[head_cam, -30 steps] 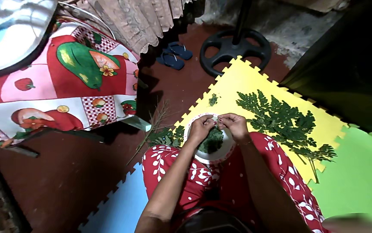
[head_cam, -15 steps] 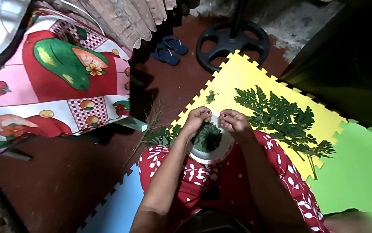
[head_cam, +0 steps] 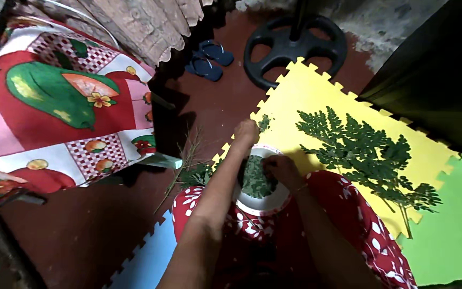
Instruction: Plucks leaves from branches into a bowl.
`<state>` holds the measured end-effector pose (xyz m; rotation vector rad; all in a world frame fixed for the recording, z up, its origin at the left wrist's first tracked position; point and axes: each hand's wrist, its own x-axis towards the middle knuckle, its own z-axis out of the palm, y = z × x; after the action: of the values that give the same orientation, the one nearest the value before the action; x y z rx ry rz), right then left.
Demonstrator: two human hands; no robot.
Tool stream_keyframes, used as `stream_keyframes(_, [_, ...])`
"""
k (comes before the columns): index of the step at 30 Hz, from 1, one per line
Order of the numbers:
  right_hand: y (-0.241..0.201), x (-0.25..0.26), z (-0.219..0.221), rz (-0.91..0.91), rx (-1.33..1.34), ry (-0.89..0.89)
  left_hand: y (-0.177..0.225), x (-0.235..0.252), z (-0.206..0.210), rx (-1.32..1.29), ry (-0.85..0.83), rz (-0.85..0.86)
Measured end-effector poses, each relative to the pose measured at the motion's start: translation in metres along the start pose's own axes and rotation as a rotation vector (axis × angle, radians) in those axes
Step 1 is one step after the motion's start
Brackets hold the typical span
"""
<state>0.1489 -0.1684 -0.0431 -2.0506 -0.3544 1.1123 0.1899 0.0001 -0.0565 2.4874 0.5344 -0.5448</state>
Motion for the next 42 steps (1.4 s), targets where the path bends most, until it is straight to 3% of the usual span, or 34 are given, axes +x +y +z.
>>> stream_keyframes(4, [0.008, 0.0, 0.012, -0.134, 0.171, 0.121, -0.03, -0.059, -0.017, -0.297, 0.054, 0.136])
stream_keyframes(6, [0.009, -0.003, 0.018, -0.188, 0.338, 0.213, -0.037, -0.091, -0.01, -0.431, -0.016, 0.206])
stream_keyframes(8, [0.007, -0.005, 0.023, -0.194, 0.52, 0.254, -0.032, -0.11, 0.002, -0.533, -0.061, 0.192])
stream_keyframes(10, [0.004, -0.007, 0.03, -0.209, 0.655, 0.301, -0.027, -0.123, 0.013, -0.622, -0.002, 0.161])
stream_keyframes(14, [-0.001, -0.016, 0.033, -0.145, 0.767, 0.282, -0.026, -0.136, 0.023, -0.7, 0.138, 0.131])
stream_keyframes(17, [-0.002, -0.024, 0.03, -0.152, 0.791, 0.194, -0.026, -0.143, 0.019, -0.706, 0.157, 0.119])
stream_keyframes(21, [0.0, -0.026, 0.032, -0.234, 0.769, 0.248, -0.034, -0.148, 0.017, -0.826, 0.165, 0.111])
stream_keyframes(25, [0.003, -0.028, 0.022, -0.203, 0.8, 0.26, -0.045, -0.152, 0.016, -0.878, 0.185, 0.085])
stream_keyframes(28, [0.004, -0.027, 0.02, -0.179, 0.614, 0.256, -0.042, -0.154, 0.016, -0.807, 0.135, 0.063])
stream_keyframes(31, [0.008, -0.022, 0.014, -0.168, 0.007, 0.132, -0.041, -0.151, 0.018, -0.74, 0.164, 0.069])
stream_keyframes(33, [0.009, -0.015, 0.019, -0.15, -0.234, 0.062, -0.045, -0.147, 0.017, -0.665, 0.213, 0.075])
stream_keyframes(38, [0.006, 0.006, 0.048, -0.108, -0.425, 0.005, -0.056, -0.146, 0.011, -0.42, 0.198, -0.029])
stream_keyframes(42, [0.004, 0.013, 0.067, -0.045, -0.636, -0.037, -0.066, -0.151, 0.012, -0.388, 0.177, -0.044])
